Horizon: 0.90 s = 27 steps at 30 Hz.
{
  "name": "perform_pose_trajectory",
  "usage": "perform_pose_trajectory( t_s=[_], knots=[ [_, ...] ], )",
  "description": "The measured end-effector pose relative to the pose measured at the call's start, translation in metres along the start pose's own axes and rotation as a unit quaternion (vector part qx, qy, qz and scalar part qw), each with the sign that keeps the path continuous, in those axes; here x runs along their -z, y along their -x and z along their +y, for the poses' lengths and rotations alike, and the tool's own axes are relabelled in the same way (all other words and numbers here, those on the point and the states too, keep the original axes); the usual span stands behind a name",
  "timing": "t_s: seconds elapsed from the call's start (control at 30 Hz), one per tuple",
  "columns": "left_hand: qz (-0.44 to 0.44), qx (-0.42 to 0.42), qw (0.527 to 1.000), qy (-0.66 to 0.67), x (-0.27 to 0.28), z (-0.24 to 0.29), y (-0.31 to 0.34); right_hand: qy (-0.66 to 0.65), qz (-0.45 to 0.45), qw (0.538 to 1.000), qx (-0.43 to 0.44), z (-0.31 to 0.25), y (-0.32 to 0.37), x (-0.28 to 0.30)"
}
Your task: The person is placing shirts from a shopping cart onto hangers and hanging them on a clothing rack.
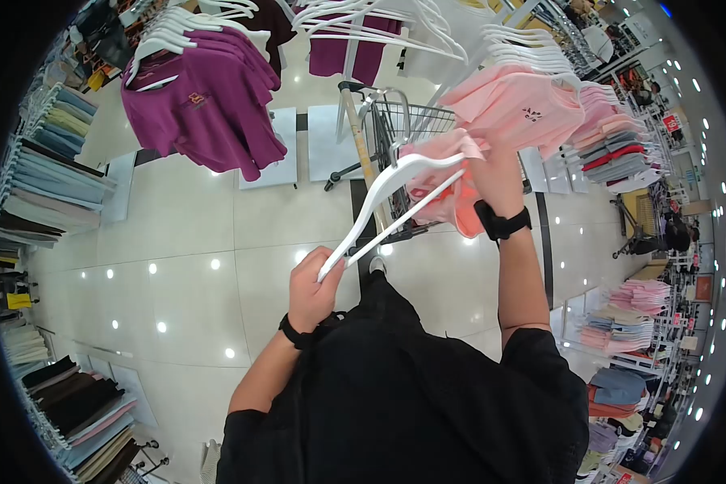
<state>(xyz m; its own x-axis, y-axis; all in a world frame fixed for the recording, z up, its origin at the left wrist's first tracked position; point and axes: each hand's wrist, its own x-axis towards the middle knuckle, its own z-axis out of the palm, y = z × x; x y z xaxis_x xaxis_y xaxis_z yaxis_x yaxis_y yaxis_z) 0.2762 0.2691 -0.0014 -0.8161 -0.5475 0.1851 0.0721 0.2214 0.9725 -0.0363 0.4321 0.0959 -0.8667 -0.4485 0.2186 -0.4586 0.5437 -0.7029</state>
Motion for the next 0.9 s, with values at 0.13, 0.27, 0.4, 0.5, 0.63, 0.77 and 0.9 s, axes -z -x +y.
perform_pose_trajectory(
  t_s=[0.13, 0.27, 0.4, 0.5, 0.63, 0.77, 0.9],
  knots=[
    [0.001, 0.007, 1.000, 0.030, 0.005, 0.022, 0.015, 0.054, -0.015, 0.995, 0.084, -0.061, 0.046, -0.020],
    [-0.040, -0.073, 0.994, 0.066, 0.004, 0.026, 0.017, -0.084, -0.057, 0.989, 0.111, -0.108, 0.081, -0.036],
    [-0.144, 0.001, 0.970, 0.196, 0.009, 0.014, 0.020, -0.160, -0.232, 0.954, 0.103, -0.135, 0.114, -0.054],
    [-0.143, 0.015, 0.960, 0.241, 0.015, 0.017, 0.016, -0.204, -0.204, 0.943, 0.167, -0.137, 0.147, -0.086],
    [0.012, -0.079, 0.951, 0.298, 0.037, 0.033, -0.004, -0.162, -0.154, 0.967, 0.127, -0.103, 0.159, -0.095],
    [0.039, -0.144, 0.920, 0.363, 0.044, 0.068, -0.022, -0.073, -0.133, 0.987, 0.050, -0.049, 0.159, -0.100],
    [-0.005, -0.185, 0.880, 0.437, 0.027, 0.080, -0.047, -0.141, -0.145, 0.979, 0.033, -0.045, 0.151, -0.086]
  ],
)
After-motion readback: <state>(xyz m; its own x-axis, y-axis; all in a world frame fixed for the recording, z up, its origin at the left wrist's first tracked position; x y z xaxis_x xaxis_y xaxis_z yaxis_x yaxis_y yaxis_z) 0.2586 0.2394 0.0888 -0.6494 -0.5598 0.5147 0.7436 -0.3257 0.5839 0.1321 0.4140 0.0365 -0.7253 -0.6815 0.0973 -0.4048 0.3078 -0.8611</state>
